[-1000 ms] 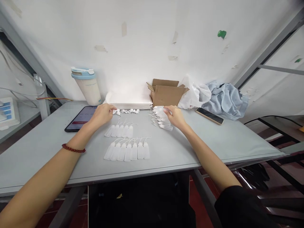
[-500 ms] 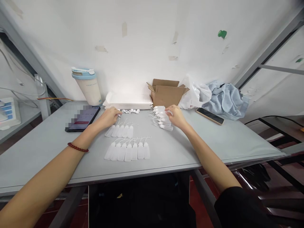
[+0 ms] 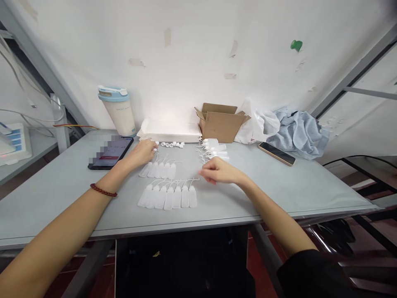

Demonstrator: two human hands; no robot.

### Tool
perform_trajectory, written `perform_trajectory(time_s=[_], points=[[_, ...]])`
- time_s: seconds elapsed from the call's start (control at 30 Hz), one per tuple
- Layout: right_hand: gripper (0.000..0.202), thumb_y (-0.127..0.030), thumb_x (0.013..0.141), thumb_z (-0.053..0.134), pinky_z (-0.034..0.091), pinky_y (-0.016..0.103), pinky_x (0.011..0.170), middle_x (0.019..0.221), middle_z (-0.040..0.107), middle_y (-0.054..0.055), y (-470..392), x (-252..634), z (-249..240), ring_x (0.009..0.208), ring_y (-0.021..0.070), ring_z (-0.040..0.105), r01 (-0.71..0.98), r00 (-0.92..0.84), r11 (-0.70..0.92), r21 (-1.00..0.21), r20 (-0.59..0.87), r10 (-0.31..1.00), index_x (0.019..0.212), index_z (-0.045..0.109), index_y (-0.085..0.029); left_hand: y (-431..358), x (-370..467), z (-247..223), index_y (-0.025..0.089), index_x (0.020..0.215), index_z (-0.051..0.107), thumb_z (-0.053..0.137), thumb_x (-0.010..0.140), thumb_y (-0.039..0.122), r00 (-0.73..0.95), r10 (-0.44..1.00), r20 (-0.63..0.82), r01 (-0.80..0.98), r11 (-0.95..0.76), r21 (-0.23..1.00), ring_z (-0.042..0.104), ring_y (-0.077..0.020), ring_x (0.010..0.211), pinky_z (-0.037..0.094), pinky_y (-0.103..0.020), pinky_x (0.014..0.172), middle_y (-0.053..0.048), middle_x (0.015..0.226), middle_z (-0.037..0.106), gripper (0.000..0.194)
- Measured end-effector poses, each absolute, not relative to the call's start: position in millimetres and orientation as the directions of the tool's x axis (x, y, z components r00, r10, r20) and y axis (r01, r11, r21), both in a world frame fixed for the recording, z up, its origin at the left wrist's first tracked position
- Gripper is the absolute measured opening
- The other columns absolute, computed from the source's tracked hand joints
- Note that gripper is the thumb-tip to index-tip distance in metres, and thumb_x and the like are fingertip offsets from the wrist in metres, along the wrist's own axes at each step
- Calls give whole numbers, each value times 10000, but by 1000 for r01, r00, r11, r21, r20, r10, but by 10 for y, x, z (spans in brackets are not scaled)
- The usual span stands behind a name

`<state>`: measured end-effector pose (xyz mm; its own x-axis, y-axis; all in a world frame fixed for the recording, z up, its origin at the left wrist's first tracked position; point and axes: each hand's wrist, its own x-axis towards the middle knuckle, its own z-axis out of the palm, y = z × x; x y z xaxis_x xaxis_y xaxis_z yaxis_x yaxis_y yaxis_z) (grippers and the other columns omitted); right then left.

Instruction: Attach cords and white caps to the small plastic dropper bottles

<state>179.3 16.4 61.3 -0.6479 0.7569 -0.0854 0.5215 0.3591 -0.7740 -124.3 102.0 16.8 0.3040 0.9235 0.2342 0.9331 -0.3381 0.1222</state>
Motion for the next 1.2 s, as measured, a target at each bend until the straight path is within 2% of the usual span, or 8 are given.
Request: perform_trajectory(time_s=[0.13,0.4,0.53,0.6,0.7,0.9,1.03,1.2], points=[[382,-289,800,519,312,210,440,397,505,-21,24,1613,548,386,62,376,585,-734,384,-714,-264,626,442,488,-160,918,-1136,293,135,940,683,430,747,238,266,929,259,935,-314,164,669,-274,847,486,-346,786,-126,897,720,334],[355,-332,744,570,365,222,426,373,514,-23,7,1543,520,330,76,434,736,-638,343,-584,-427,641,441,478,-170,579,-760,521,160,777,647,592,755,351,119,920,374,733,-335,591,661,-206,741,522,-315,728,-71,786,726,200],[344,-346,720,594,372,229,412,368,515,-24,27,1567,535,314,82,435,771,-605,326,-547,-469,643,443,481,-175,471,-636,580,150,751,666,731,664,360,143,970,196,428,-239,872,644,-170,647,530,-292,630,-43,704,702,236],[330,-346,721,599,369,226,406,375,520,-25,41,1587,550,317,82,440,766,-606,317,-559,-464,646,458,502,-172,434,-600,604,145,738,679,763,650,356,192,976,101,263,-150,953,627,-142,616,527,-277,617,-39,702,696,244],[293,-322,738,589,383,217,416,419,553,-19,76,1625,565,340,83,479,723,-614,275,-633,-407,677,499,542,-159,385,-571,631,147,712,687,760,680,360,290,956,39,134,-81,988,619,-121,619,522,-257,618,-44,732,698,228],[251,-290,767,580,337,200,407,583,628,-1,128,1625,495,410,98,584,548,-537,283,-787,-72,841,562,554,-147,250,-471,655,155,721,676,718,752,383,467,884,32,217,-149,965,596,-119,578,503,-253,572,-25,666,673,234],[296,-323,787,604,354,204,448,512,547,-32,145,1593,425,419,103,587,531,-473,361,-767,85,877,556,517,-158,167,-361,641,154,779,651,722,744,377,379,920,96,235,-196,952,552,-106,503,481,-240,532,25,549,601,236],[294,-324,784,623,382,205,483,484,510,-45,168,1591,361,430,102,574,498,-494,433,-751,165,854,569,497,-168,116,-288,596,153,817,634,679,769,393,299,943,145,328,-244,913,527,-108,465,463,-227,502,53,470,542,249]])
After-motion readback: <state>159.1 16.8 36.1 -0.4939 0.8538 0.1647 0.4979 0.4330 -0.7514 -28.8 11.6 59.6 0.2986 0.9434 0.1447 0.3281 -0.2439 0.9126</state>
